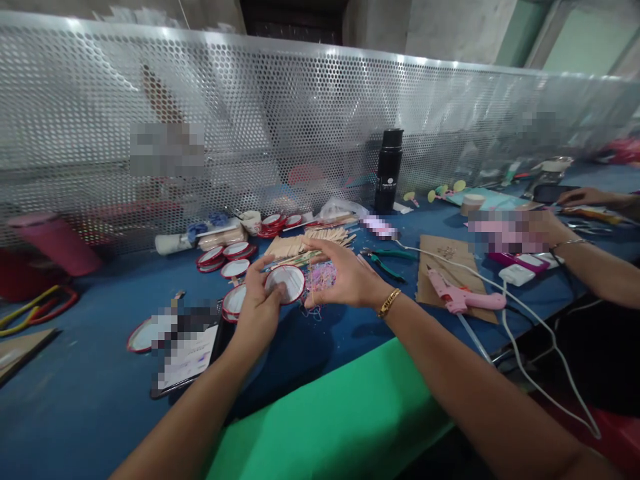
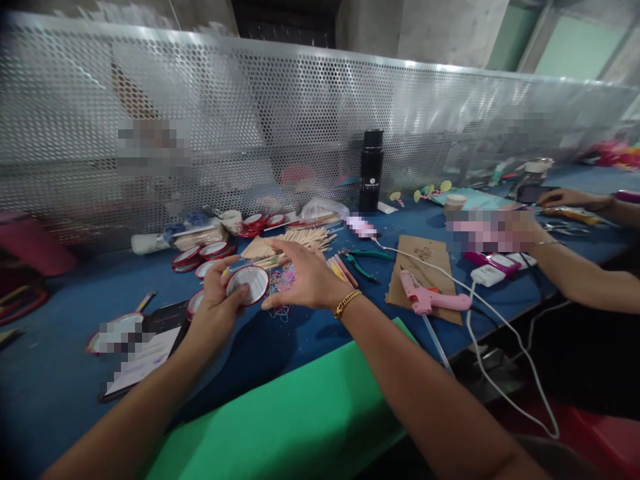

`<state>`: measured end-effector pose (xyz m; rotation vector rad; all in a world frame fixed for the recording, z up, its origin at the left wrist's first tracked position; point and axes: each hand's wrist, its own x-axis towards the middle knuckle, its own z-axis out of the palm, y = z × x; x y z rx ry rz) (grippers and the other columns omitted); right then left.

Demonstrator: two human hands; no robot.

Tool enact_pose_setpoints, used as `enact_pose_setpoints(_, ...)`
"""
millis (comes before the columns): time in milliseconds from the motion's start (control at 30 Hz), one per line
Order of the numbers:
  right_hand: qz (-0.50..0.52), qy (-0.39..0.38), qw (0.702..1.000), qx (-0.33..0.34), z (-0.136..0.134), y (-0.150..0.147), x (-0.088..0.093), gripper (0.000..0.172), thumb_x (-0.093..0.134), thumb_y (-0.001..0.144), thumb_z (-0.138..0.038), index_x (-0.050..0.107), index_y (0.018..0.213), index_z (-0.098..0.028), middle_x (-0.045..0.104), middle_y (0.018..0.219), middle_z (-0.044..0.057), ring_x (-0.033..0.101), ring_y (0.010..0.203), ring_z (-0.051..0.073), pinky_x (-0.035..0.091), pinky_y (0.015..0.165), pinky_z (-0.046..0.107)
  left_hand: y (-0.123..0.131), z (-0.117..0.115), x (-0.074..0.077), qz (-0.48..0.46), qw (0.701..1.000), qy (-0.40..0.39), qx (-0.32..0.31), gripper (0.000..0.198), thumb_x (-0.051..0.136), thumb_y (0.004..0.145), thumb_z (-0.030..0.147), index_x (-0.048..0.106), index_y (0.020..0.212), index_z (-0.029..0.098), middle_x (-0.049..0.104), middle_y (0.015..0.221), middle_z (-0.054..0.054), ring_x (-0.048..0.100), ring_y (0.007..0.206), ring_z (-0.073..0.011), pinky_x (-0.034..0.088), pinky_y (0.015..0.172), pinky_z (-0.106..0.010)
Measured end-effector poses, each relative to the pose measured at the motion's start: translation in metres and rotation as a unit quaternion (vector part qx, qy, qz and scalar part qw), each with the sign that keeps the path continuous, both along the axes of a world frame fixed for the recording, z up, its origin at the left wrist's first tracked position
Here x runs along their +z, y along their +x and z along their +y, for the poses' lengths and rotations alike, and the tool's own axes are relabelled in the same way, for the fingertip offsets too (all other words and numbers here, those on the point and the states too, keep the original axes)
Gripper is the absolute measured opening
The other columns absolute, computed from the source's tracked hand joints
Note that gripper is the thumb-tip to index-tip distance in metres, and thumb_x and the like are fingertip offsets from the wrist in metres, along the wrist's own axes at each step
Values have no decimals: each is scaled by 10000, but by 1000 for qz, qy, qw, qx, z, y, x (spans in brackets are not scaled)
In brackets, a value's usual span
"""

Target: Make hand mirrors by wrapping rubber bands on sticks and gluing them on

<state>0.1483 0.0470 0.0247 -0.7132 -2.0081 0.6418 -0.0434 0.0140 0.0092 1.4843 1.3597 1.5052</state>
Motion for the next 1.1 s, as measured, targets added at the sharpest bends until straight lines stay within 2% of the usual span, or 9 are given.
enact_pose_setpoints(100, -91, 40, 994, -34, -2, -6, -5, 1116, 872, 466, -558, 367, 1402, -219, 465, 1418, 145, 474, 1268, 341, 294, 1089, 542, 0, 2, -1, -22, 999, -32, -9, 550, 693, 706, 264, 470, 1208, 253, 582, 743, 50, 464, 504, -97, 389, 444, -194)
enact_pose_setpoints(233, -135, 57, 989, -7, -6, -16, -11, 1014, 841, 542, -534, 358, 1379, -228, 462, 1412, 139, 421, 1315, 325, 274, 1080, 509, 6, -1, -1, -39, 996, -68, -34, 415, 758, 660, 379, 608, 987, 173, 610, 730, 18, 494, 544, -106, 400, 457, -204)
enact_pose_setpoints(367, -139, 57, 989, 2, -4, -17, -13, 948, 833, 566, -507, 373, 1351, -244, 472, 1392, 136, 437, 1290, 324, 272, 1060, 505, 10, -6, 2, -56, 993, -89, -45, 448, 712, 713, 474, 658, 1057, 192, 639, 832, -13, 535, 632, -131, 444, 502, -212)
enact_pose_setpoints(500, -126, 56, 990, 2, -1, -14, -12, 918, 856, 535, -505, 411, 1297, -253, 514, 1341, 120, 468, 1253, 317, 272, 1041, 502, 11, -9, 6, -69, 991, -101, -49, 445, 692, 735, 474, 669, 1086, 201, 660, 909, -38, 573, 732, -160, 477, 560, -222)
enact_pose_setpoints(633, -120, 49, 992, 2, -4, -15, -10, 929, 880, 491, -500, 432, 1266, -250, 543, 1300, 107, 503, 1202, 315, 270, 1029, 490, 13, -11, 10, -56, 989, -105, -86, 346, 698, 723, 434, 664, 948, 174, 637, 751, -10, 553, 643, -148, 455, 552, -234)
enact_pose_setpoints(767, -119, 55, 991, 13, -6, -16, -9, 841, 863, 531, -498, 464, 1220, -230, 578, 1250, 98, 540, 1140, 297, 307, 996, 455, 13, -14, 14, 31, 990, -98, -95, 253, 586, 801, 435, 568, 715, 197, 478, 507, 54, 427, 458, -114, 329, 430, -218)
enact_pose_setpoints(833, -116, 61, 991, 21, -6, -16, -9, 814, 859, 535, -508, 476, 1194, -225, 587, 1230, 89, 549, 1125, 289, 320, 985, 444, 14, -16, 16, 45, 991, -98, -82, 241, 559, 808, 418, 529, 695, 207, 445, 511, 62, 398, 445, -111, 298, 411, -219)
enact_pose_setpoints(967, -105, 59, 992, 29, -6, -16, -8, 821, 864, 528, -496, 470, 1191, -215, 586, 1220, 81, 550, 1116, 281, 336, 983, 436, 19, -21, 19, 25, 993, -96, -68, 175, 558, 788, 373, 537, 746, 204, 454, 606, 52, 413, 517, -117, 331, 449, -223)
enact_pose_setpoints(1100, -91, 36, 995, 32, -6, -16, -8, 831, 880, 518, -437, 459, 1201, -220, 573, 1224, 89, 548, 1115, 282, 355, 985, 434, 20, -22, 18, 57, 994, -71, -54, 192, 531, 811, 362, 500, 697, 211, 422, 583, 53, 384, 525, -125, 330, 465, -236)
